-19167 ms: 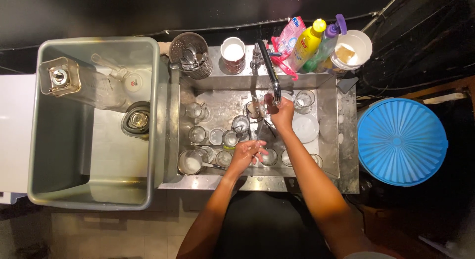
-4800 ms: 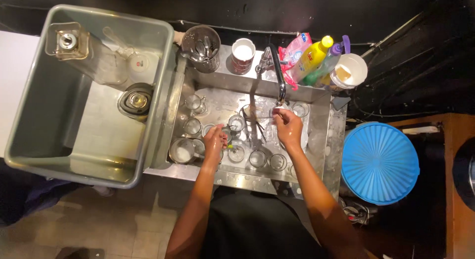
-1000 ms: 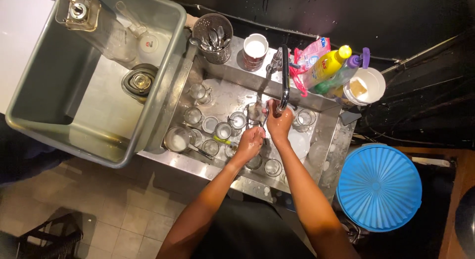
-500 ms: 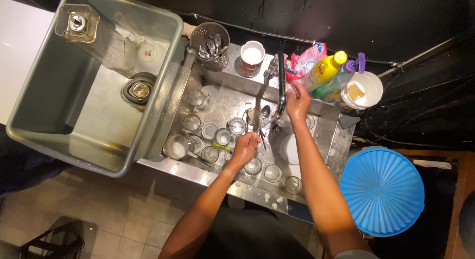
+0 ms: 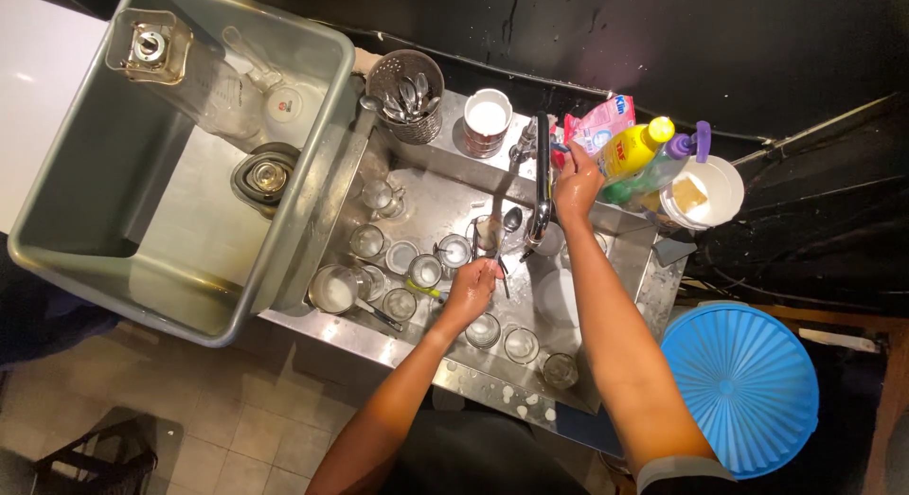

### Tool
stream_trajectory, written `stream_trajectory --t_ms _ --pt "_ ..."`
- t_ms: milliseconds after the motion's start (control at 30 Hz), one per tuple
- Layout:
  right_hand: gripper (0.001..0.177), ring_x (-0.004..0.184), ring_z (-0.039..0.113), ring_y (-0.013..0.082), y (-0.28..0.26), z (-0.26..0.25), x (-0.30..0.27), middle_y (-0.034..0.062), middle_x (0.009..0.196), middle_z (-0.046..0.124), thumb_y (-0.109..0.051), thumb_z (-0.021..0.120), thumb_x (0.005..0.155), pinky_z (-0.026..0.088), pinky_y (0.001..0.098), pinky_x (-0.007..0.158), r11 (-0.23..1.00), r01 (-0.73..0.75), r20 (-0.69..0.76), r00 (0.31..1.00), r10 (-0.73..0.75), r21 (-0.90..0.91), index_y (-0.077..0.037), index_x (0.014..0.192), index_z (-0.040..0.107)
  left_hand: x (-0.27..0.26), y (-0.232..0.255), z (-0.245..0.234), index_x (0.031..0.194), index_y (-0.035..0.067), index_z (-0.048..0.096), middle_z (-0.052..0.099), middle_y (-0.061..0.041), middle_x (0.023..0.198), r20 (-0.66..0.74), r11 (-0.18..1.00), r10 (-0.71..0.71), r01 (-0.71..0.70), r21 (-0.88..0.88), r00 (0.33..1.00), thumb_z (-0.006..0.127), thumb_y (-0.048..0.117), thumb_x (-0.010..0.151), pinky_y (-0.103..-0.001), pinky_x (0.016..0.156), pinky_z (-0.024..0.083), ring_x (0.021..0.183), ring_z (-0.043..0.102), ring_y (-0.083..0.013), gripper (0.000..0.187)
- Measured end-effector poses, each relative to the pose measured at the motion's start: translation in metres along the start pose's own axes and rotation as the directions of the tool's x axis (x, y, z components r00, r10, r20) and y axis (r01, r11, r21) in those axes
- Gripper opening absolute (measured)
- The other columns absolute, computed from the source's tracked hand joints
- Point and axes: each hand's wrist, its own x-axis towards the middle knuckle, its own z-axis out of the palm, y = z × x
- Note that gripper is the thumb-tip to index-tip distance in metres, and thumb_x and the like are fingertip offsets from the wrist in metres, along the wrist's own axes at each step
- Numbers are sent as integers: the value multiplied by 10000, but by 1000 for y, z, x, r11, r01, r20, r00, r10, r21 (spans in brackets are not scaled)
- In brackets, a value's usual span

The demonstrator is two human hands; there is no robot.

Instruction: The person washes multiple items in a commercial kitchen sink, including a glass, a small white bowl, a white plate, and several spoons. They scrub each item with a sponge and rinse it under running water before placing it in the sink.

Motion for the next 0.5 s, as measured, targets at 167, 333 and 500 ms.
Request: stream_trajectory --t_ms 167,333,500 --pt "246 1069 716 403 3 0 0 265 1138 723 17 570 962 542 417 944 992 117 -17 993 -116 46 35 1168 703 0 -2 0 913 45 644 480 65 646 -16 997 -70 70 -14 997 513 283 1083 -232 495 341 567 415 -29 320" --pt "258 1039 715 408 -9 -6 1 257 1114 723 18 539 966 538 415 914 998 53 36 998 -54 14 18 1163 706 2 -14 0 903 43 628 451 66 631 4 995 -88 88 -52 996 511 287 1090 -236 485 323 553 392 -33 329" --pt "270 1050 710 419 -6 -5 3 257 1130 718 31 520 967 540 421 917 994 108 37 993 -108 -1 14 1166 702 1 -19 1 895 38 639 441 71 637 -24 1000 -30 30 4 999 524 290 1092 -234 490 310 565 377 -28 340"
